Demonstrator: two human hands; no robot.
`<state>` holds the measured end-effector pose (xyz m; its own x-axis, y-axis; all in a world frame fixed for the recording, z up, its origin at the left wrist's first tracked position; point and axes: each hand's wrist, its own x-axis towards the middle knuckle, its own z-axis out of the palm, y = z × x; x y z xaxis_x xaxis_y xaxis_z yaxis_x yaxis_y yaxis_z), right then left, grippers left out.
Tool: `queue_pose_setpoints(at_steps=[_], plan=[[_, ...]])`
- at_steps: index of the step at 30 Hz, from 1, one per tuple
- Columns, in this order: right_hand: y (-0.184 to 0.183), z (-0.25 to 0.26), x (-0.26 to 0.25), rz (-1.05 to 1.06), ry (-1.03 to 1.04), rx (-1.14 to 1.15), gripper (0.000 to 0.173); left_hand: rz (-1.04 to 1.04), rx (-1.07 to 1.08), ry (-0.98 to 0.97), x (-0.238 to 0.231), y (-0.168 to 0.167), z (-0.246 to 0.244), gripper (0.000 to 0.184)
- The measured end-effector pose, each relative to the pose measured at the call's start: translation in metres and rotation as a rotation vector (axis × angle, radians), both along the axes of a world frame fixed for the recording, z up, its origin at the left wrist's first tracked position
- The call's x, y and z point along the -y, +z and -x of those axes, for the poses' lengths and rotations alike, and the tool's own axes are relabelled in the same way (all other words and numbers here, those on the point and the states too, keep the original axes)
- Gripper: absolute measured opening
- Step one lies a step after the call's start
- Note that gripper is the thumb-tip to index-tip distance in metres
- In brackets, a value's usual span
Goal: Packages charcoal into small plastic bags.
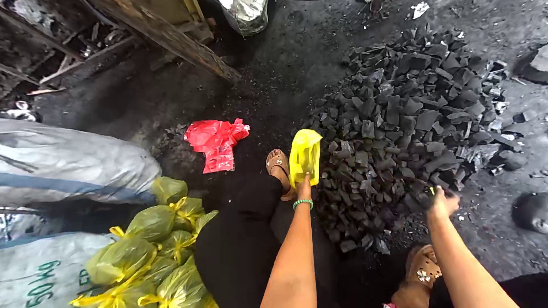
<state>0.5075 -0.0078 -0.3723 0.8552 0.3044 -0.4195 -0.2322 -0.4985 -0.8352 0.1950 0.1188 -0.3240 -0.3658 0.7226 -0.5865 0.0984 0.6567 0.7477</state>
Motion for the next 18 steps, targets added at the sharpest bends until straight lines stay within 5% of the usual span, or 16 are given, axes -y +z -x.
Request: queue_pose_setpoints(at_steps=[4,9,18], plan=[[-0.039,0.006,0.005,0.154,0.227,-0.006,0.058,0.16,-0.027,-0.071,0.005,-0.047,-0.012,0.09],[-0.024,0.048,-0.013,0.358,0.263,0.061,0.075,0.248,-0.365,-0.262,0.024,-0.052,-0.038,0.089],[-0.032,0.083,0.003,-0.151,0.122,-0.172,0.061,0.151,-0.269,-0.139,0.051,-0.037,-0.066,0.066]])
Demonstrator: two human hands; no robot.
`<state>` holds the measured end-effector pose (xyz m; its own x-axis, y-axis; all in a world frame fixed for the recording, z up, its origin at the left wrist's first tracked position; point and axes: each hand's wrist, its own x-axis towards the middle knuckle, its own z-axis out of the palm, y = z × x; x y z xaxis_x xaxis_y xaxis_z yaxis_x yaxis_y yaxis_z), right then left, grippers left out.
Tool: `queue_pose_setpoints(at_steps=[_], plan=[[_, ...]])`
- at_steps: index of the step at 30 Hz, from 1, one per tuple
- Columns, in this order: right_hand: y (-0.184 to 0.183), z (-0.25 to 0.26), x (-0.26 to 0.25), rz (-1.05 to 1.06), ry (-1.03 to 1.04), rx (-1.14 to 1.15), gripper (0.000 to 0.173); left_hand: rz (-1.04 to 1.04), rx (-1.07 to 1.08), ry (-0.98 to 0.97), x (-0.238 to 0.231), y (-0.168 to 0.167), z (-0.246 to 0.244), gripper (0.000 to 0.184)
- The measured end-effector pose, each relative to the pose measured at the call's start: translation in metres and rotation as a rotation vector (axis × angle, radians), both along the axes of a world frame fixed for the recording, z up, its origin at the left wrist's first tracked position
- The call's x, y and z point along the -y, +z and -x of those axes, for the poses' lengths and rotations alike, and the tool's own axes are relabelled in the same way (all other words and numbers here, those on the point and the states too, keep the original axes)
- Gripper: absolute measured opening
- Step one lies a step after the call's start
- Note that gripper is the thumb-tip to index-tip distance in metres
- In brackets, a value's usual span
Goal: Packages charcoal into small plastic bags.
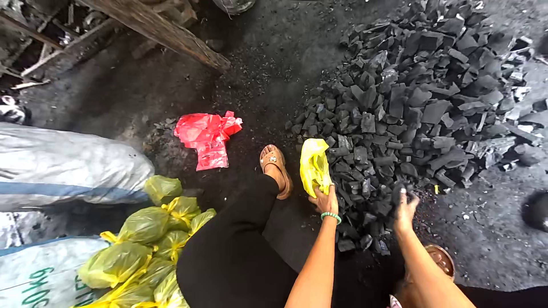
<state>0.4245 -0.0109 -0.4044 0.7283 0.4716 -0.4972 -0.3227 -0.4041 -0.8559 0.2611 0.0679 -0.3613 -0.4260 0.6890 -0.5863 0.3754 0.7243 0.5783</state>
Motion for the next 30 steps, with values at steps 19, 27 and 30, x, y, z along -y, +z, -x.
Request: queue_pose_setpoints(at_steps=[19,27,30], plan=[[0.042,0.025,-0.057,0.322,0.339,0.123,0.094,0.082,0.305,0.052,0.011,-0.008,0.003,0.097],[0.008,0.011,-0.018,-0.172,0.092,-0.217,0.076,0.0,0.467,-0.111,0.031,0.015,-0.046,0.083],[0.014,0.011,-0.014,-0.271,0.007,-0.36,0.066,-0.123,0.3,-0.365,0.032,0.031,-0.052,0.079]])
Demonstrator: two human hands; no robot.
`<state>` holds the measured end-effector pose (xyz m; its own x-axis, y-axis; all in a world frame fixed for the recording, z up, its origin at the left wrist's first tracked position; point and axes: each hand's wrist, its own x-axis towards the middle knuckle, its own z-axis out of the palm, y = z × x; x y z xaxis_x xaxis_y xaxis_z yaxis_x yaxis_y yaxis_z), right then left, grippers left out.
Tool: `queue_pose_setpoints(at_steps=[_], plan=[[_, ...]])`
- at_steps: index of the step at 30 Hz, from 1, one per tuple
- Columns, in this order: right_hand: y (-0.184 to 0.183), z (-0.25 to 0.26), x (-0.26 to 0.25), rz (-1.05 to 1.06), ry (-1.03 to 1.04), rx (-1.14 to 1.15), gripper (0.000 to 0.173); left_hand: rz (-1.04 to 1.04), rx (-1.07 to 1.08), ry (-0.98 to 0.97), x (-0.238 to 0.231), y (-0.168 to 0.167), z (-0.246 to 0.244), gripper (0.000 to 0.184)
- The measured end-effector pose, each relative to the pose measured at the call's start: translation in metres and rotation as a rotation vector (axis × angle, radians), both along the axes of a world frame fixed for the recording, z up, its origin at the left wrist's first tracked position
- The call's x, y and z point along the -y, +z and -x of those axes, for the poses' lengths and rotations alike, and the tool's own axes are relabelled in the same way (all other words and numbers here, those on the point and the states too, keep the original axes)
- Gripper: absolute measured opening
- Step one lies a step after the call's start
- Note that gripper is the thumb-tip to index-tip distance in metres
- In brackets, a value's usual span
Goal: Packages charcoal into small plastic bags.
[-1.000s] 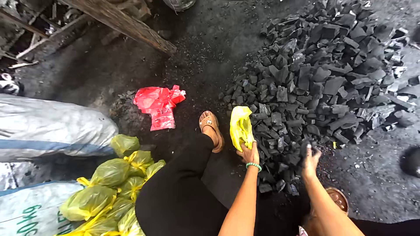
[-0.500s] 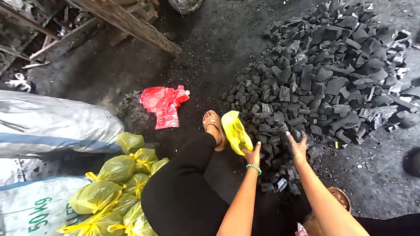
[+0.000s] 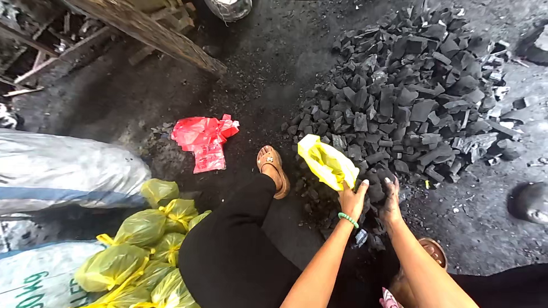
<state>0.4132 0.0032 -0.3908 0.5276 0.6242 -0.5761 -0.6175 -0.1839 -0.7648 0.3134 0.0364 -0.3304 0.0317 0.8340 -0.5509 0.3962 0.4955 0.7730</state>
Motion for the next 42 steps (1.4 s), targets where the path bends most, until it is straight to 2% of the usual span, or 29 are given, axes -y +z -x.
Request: queue_pose_setpoints(at_steps=[2,4,6,7,10,13,14,15,16,17,19,21,23,25,27,28,29,30,31,33,35,38,39,41,42], plan=[[0.014,0.002,-0.003,-0.087,-0.055,-0.075,0.043,-0.112,-0.15,-0.183,0.001,0.016,-0.005,0.079],[0.023,0.0,-0.005,-0.155,-0.084,-0.158,0.042,-0.124,-0.224,-0.399,-0.001,0.029,-0.009,0.087],[0.013,-0.004,-0.003,-0.183,-0.126,-0.207,0.043,-0.117,-0.107,-0.5,-0.009,0.033,-0.008,0.089],[0.007,-0.005,-0.001,-0.201,-0.153,-0.243,0.044,-0.127,-0.003,-0.498,-0.016,0.034,-0.004,0.082],[-0.002,-0.004,0.007,-0.272,-0.225,-0.352,0.063,-0.058,0.253,-0.404,-0.047,0.054,0.014,0.056],[0.009,0.001,0.009,-0.132,-0.251,-0.253,0.066,-0.007,0.146,-0.147,-0.072,0.064,0.038,0.069],[0.012,0.0,0.008,-0.127,-0.249,-0.241,0.067,0.007,0.094,-0.064,-0.079,0.062,0.045,0.064],[0.016,-0.002,0.005,-0.151,-0.26,-0.254,0.063,-0.007,0.045,-0.004,-0.084,0.06,0.049,0.051],[0.02,-0.005,-0.001,-0.176,-0.286,-0.299,0.057,-0.057,-0.034,0.015,-0.087,0.058,0.052,0.038],[0.029,-0.008,-0.005,-0.214,-0.293,-0.363,0.055,-0.114,-0.143,0.001,-0.089,0.06,0.051,0.034],[0.052,-0.012,-0.011,-0.316,-0.267,-0.48,0.058,-0.193,-0.338,-0.083,-0.087,0.073,0.043,0.046],[0.075,-0.016,-0.016,-0.398,-0.215,-0.465,0.061,-0.204,-0.479,-0.217,-0.081,0.083,0.031,0.057],[0.098,-0.02,-0.025,-0.498,-0.165,-0.421,0.06,-0.185,-0.516,-0.37,-0.076,0.091,0.021,0.064],[0.112,-0.021,-0.033,-0.607,-0.099,-0.42,0.058,-0.187,-0.44,-0.506,-0.072,0.098,0.017,0.07],[0.124,-0.017,-0.045,-0.607,-0.038,-0.313,0.05,-0.161,-0.224,-0.573,-0.072,0.102,0.019,0.081],[0.127,-0.013,-0.049,-0.529,0.008,-0.176,0.044,-0.109,-0.099,-0.57,-0.071,0.104,0.022,0.088],[0.124,-0.012,-0.052,-0.42,0.103,0.007,0.039,-0.036,-0.021,-0.565,-0.071,0.105,0.026,0.093],[0.117,-0.016,-0.053,-0.313,0.295,0.207,0.046,0.022,-0.022,-0.562,-0.073,0.107,0.029,0.095],[0.112,-0.023,-0.055,-0.223,0.524,0.374,0.052,0.043,-0.109,-0.57,-0.078,0.106,0.032,0.095],[0.115,-0.03,-0.059,-0.097,0.919,0.638,0.049,0.02,-0.368,-0.606,-0.085,0.098,0.04,0.088],[0.134,-0.034,-0.061,-0.058,1.182,0.802,0.043,0.011,-0.517,-0.625,-0.088,0.097,0.046,0.085],[0.154,-0.048,-0.062,-0.042,1.281,1.025,0.04,-0.006,-0.621,-0.689,-0.092,0.112,0.048,0.067],[0.16,-0.055,-0.065,-0.009,1.286,1.075,0.044,-0.031,-0.648,-0.727,-0.095,0.12,0.048,0.061],[0.175,-0.068,-0.068,0.005,1.26,1.031,0.046,-0.101,-0.703,-0.823,-0.099,0.141,0.048,0.054],[0.182,-0.073,-0.065,-0.035,1.183,0.905,0.042,-0.137,-0.73,-0.87,-0.099,0.155,0.048,0.053]])
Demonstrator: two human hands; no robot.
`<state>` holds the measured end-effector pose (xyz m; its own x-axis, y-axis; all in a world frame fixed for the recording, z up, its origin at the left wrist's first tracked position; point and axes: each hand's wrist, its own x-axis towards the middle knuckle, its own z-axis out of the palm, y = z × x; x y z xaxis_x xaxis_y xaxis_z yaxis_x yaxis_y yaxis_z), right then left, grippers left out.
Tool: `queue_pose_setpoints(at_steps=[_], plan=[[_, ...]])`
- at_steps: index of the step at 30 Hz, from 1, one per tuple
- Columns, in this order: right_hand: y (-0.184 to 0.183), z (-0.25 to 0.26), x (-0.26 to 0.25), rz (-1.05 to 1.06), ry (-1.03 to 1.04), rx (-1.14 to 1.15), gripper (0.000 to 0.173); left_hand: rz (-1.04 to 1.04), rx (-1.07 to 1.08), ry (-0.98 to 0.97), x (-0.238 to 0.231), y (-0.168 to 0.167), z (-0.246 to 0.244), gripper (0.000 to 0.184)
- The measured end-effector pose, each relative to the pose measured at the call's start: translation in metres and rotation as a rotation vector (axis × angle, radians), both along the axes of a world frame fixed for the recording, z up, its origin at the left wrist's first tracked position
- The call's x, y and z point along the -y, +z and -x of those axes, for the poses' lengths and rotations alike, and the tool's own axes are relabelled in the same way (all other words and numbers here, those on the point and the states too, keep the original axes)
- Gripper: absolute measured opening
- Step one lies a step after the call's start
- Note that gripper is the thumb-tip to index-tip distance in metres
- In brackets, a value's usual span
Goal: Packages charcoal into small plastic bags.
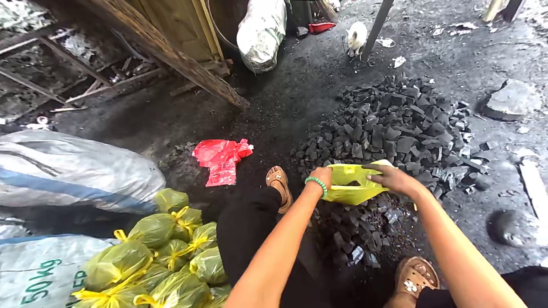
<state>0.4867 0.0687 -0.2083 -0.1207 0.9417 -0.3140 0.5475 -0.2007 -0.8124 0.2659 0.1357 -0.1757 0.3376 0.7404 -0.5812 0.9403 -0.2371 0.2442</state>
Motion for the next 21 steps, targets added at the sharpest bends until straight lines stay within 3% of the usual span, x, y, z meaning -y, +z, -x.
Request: queue_pose_setpoints(at_steps=[3,4,5,7,9,11,12,17,21], plan=[[-0.01,-0.005,0.022,-0.127,-0.438,-0.547,0.03,-0.039,-0.084,-0.169,0.004,0.039,0.003,0.042],[-0.026,-0.001,0.03,-0.196,-0.602,-0.595,0.028,-0.042,-0.107,-0.219,0.006,0.05,0.005,0.038],[-0.048,0.003,0.038,-0.237,-0.704,-0.519,0.028,-0.048,-0.123,-0.257,0.007,0.06,0.007,0.036],[-0.103,0.017,0.064,-0.105,-0.658,-0.214,0.034,-0.05,-0.103,-0.277,0.009,0.069,0.011,0.036],[-0.146,0.049,0.086,0.149,-0.464,0.025,0.065,-0.05,0.022,-0.234,0.006,0.064,0.017,0.037],[-0.156,0.089,0.097,0.354,-0.365,0.199,0.103,-0.041,0.157,-0.17,0.002,0.056,0.019,0.035],[-0.157,0.105,0.098,0.414,-0.353,0.277,0.108,-0.031,0.205,-0.153,0.0,0.055,0.017,0.034],[-0.165,0.105,0.087,0.447,-0.217,0.463,0.09,0.085,0.397,-0.078,-0.006,0.058,0.008,0.027],[-0.176,0.061,0.103,0.271,-0.373,0.206,0.058,0.169,0.558,0.021,-0.007,0.046,0.01,0.023]])
